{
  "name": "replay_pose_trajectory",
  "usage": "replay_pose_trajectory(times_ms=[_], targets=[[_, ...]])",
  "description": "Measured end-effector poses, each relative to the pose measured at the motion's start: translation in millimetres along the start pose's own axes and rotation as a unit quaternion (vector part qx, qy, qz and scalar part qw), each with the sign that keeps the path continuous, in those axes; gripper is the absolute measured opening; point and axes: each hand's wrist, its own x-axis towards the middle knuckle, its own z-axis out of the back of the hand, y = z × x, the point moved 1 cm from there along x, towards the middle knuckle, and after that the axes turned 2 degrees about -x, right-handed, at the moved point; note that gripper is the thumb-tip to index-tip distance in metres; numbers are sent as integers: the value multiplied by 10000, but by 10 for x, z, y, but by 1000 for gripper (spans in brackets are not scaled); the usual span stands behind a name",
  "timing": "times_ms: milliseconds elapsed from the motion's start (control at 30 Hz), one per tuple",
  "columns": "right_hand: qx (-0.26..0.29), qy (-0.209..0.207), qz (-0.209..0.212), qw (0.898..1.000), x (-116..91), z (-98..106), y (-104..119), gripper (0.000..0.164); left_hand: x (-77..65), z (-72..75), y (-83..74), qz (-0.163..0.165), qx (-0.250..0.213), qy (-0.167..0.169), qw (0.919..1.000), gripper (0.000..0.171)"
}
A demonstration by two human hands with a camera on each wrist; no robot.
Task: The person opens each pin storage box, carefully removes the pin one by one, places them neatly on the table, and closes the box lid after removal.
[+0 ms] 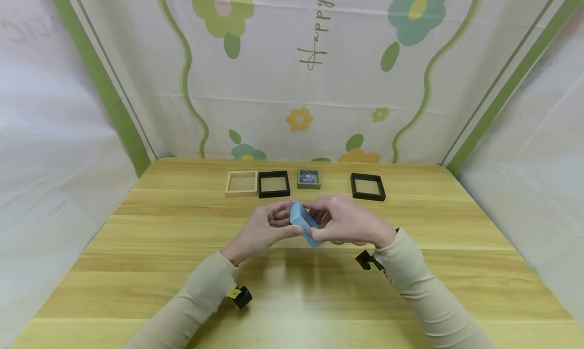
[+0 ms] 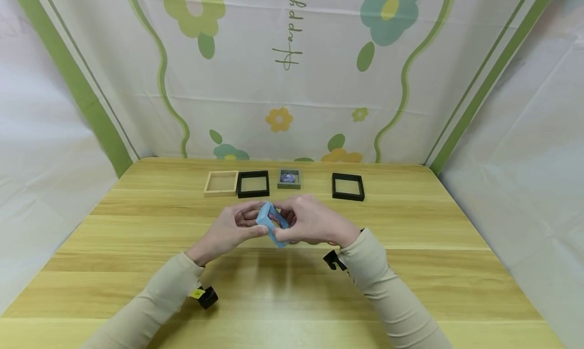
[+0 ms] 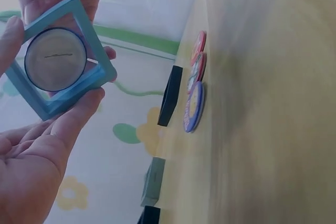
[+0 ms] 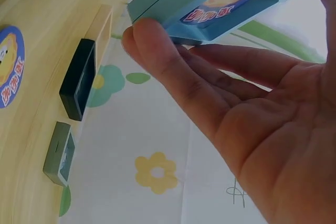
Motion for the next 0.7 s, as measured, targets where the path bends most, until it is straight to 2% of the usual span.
replay_pose_trajectory(times_ms=[267,567,700], targets=[[-235,71,-17,9997,14,-33,-7,31,8,-11,57,3,-17,78,10000,75],[-362,94,-34,9993,19,-30,11,28,-3,-6,28,77,80,70,9999,74],[-40,176,-187,9997,11,-26,3,31,-4,-10,31,131,110,51,9998,73]])
